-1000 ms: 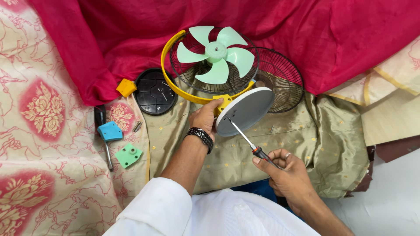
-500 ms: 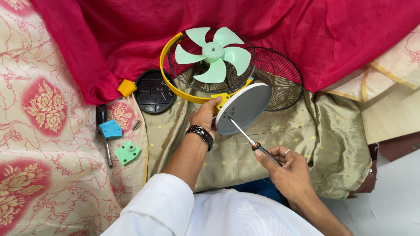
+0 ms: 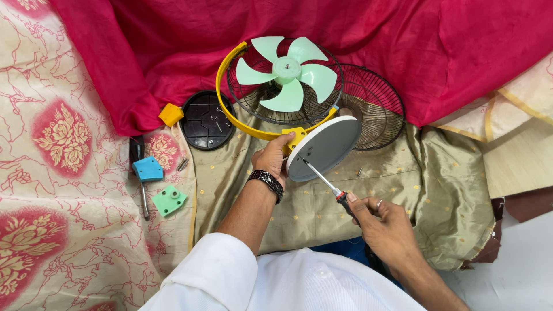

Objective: The person assembles a small electric fan by hand, using a screwdriver to tighten screws on the base and attaching the front grille to the fan head. The person handles the fan base, screws, and grille, securing components in sequence.

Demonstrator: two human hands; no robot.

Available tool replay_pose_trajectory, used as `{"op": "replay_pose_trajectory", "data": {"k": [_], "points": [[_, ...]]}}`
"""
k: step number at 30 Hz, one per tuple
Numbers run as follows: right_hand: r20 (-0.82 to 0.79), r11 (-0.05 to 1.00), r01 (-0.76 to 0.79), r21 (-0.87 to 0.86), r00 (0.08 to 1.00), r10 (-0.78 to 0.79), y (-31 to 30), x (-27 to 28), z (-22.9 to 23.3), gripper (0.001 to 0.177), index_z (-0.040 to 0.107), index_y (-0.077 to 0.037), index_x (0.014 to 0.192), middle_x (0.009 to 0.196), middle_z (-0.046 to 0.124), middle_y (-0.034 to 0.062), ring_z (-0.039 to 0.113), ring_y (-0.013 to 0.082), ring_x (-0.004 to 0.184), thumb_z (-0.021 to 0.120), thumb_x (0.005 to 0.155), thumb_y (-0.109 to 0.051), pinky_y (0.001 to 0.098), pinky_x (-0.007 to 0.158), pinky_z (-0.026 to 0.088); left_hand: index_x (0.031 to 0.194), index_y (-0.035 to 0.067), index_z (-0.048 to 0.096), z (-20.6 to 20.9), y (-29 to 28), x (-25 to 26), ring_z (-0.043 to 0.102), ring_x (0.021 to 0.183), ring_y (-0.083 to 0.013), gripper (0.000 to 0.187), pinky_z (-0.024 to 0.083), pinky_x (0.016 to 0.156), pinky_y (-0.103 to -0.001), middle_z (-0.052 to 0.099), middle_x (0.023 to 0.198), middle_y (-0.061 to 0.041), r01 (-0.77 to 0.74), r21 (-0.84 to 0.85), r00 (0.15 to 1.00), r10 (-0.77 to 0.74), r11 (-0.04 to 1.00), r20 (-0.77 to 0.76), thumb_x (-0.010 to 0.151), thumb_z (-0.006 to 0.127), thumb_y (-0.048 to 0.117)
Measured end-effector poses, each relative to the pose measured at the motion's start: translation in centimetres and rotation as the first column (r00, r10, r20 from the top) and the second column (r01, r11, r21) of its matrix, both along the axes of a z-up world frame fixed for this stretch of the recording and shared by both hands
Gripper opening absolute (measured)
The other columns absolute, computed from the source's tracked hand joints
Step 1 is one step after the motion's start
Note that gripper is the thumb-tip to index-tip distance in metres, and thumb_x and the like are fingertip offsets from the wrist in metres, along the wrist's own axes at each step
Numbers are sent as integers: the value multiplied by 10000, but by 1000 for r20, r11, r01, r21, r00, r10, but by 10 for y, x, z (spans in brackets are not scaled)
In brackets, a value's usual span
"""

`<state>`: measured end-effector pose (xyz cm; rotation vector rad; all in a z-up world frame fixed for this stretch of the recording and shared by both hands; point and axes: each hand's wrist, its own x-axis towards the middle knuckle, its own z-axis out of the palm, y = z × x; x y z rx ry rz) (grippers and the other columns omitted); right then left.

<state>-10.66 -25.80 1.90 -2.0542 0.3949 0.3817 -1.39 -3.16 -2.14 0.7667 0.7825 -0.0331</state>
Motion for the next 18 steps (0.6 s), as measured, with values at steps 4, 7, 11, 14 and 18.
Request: {"op": "replay_pose_trajectory", "data": {"k": [4, 7, 11, 14, 18], "points": [[97, 998, -57, -35, 993, 60, 0, 2, -2, 339, 667, -21, 919, 728, 603, -26, 442, 52, 584, 873, 771, -245, 234, 501, 345, 1156, -39, 682, -1, 0, 0, 748, 860, -226, 481, 615, 732, -350, 755, 1059, -164, 2, -5, 1000, -2, 1000, 2, 752, 816, 185], [240, 993, -67, -100, 967, 89, 0, 1, -3, 299, 705, -25, 810, 663, 643, -37, 510, 6, 575, 832, 776, -294, 183, 527, 403, 1131, -22, 703, -2, 5, 0, 735, 840, -211, 454, 595, 709, -341, 757, 1035, -132, 3, -7, 1000, -3, 1000, -8, 745, 817, 187], [-69, 993, 30, 117, 997, -22, -1, 4, -7, 407, 691, -3, 830, 682, 619, 54, 430, 107, 550, 704, 956, -389, 275, 489, 336, 1105, -31, 715, -3, 8, 1, 737, 825, -211, 433, 592, 704, -333, 767, 1011, -140, 14, -25, 1000, -15, 1000, -17, 744, 819, 184], [-12, 995, 1, 97, 1000, 0, 1, 4, -7, 416, 646, -18, 867, 692, 587, 41, 434, 106, 559, 697, 992, -411, 281, 479, 344, 1092, -41, 716, -2, 9, 2, 746, 813, -210, 421, 607, 713, -331, 772, 1006, -145, 21, -61, 1000, -21, 998, 0, 741, 823, 166], [167, 999, -49, -18, 985, 52, 5, 1, -5, 268, 696, -44, 846, 702, 648, -28, 472, 29, 572, 790, 815, -293, 206, 497, 362, 1064, -43, 729, -3, 12, 5, 750, 789, -203, 388, 611, 700, -323, 778, 990, -142, 14, -92, 1000, -15, 996, -5, 742, 818, 156]]}}
